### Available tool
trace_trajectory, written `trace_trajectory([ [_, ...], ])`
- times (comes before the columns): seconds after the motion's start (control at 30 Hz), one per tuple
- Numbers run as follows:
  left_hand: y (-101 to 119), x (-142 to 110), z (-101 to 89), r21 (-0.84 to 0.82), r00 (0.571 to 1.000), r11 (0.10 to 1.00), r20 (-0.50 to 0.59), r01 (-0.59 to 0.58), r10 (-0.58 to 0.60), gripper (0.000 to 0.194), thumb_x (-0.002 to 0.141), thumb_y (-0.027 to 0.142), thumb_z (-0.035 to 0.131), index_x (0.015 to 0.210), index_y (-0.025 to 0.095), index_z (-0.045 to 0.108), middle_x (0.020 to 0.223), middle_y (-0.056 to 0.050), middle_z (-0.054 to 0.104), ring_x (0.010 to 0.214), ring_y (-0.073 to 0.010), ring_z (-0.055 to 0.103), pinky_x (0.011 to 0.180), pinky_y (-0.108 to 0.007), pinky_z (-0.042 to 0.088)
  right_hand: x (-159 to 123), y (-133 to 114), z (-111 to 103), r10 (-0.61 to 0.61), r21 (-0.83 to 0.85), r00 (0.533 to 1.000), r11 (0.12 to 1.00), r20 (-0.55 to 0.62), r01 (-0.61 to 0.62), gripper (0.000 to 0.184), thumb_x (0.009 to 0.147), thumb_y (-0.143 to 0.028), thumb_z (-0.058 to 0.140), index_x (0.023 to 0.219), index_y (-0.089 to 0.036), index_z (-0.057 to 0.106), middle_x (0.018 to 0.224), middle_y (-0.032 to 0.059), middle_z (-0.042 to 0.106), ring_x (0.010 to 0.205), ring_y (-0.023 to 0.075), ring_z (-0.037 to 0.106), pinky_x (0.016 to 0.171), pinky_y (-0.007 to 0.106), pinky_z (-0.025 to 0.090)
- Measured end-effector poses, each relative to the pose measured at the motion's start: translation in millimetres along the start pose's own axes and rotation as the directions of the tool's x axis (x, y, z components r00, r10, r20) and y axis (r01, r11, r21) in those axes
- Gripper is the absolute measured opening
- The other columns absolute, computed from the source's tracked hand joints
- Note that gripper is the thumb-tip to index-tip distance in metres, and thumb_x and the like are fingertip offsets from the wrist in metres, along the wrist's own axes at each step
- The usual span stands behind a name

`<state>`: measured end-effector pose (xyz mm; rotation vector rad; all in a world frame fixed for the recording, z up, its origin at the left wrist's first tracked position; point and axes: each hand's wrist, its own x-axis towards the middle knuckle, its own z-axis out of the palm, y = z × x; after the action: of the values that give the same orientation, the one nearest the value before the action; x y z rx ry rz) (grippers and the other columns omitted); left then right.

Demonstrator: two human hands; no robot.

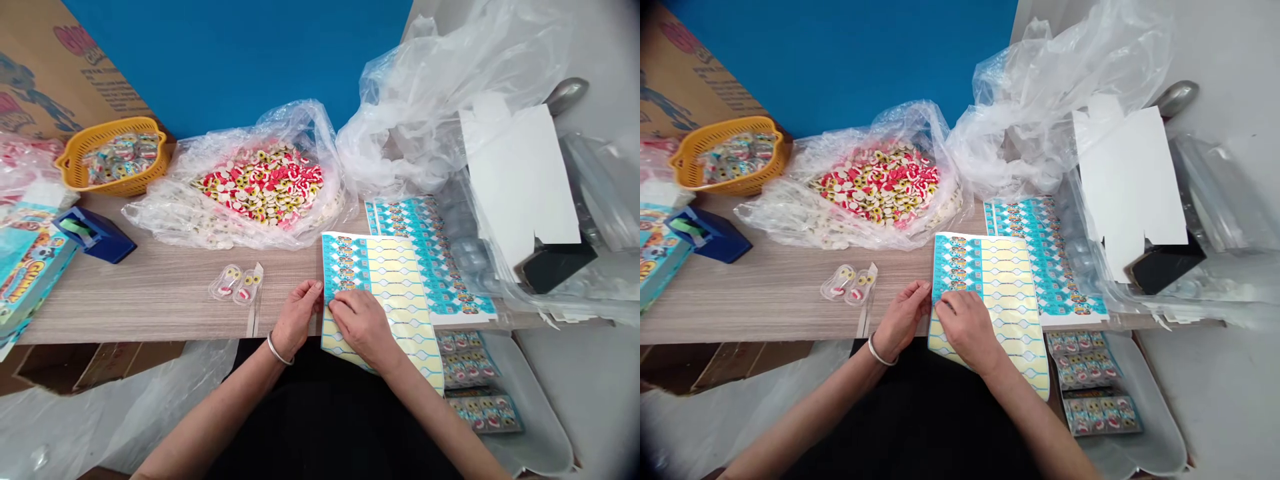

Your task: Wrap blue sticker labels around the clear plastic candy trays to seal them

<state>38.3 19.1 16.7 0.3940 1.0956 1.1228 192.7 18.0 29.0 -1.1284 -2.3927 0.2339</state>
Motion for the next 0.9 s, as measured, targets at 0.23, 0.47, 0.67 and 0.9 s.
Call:
trace_trajectory([
  [0.23, 0.2, 3.5, -1.4, -0.003, 0.994, 0.996, 0.052, 0.091, -0.091, 0.025, 0.072, 0.035, 0.079, 0.074, 0.015, 0.065, 0.067, 0.001, 0.061, 0.059, -0.0081, 0.053, 0.059, -0.020, 0.042, -7.1, -1.6, 5.7, 0.114, 0.134, 0.990, 0.986, -0.085, -0.102, 0.017, 0.095, -0.020, 0.052, 0.098, -0.018, 0.068, 0.096, 0.0092, 0.069, 0.090, 0.0219, 0.061, 0.080, 0.037, 0.051],
  [0.47, 1.5, 4.1, 1.2, 0.001, 0.992, 0.994, 0.061, 0.112, -0.112, 0.023, 0.069, 0.028, 0.079, 0.077, 0.017, 0.060, 0.067, 0.003, 0.061, 0.059, -0.0085, 0.055, 0.059, -0.021, 0.043, -14.3, 4.1, -5.9, 0.322, 0.314, 0.945, 0.904, -0.056, -0.289, 0.018, 0.095, -0.024, 0.051, 0.103, -0.023, 0.067, 0.101, 0.0077, 0.068, 0.097, 0.0219, 0.062, 0.087, 0.038, 0.052],
  [0.67, 8.8, 12.0, 6.4, 0.007, 0.990, 0.998, 0.125, 0.069, -0.069, 0.024, 0.071, 0.030, 0.079, 0.081, 0.019, 0.059, 0.068, 0.005, 0.059, 0.058, -0.0077, 0.054, 0.058, -0.020, 0.041, -47.6, 55.5, -26.4, 0.624, 0.134, 0.720, 0.776, -0.303, -0.617, 0.040, 0.092, -0.039, 0.055, 0.124, -0.017, 0.058, 0.124, 0.0161, 0.059, 0.119, 0.0312, 0.051, 0.102, 0.053, 0.041],
  [0.9, 46.4, 48.4, 40.4, 0.228, 0.911, 0.973, 0.406, -0.027, -0.070, 0.025, 0.072, 0.033, 0.079, 0.083, 0.019, 0.061, 0.070, 0.003, 0.063, 0.059, -0.0102, 0.056, 0.058, -0.021, 0.043, -41.0, 88.0, -69.9, 0.546, 0.087, 0.727, 0.820, -0.416, -0.566, 0.078, 0.085, -0.054, 0.062, 0.148, -0.018, 0.032, 0.150, 0.0188, 0.037, 0.139, 0.0339, 0.034, 0.111, 0.057, 0.032],
])
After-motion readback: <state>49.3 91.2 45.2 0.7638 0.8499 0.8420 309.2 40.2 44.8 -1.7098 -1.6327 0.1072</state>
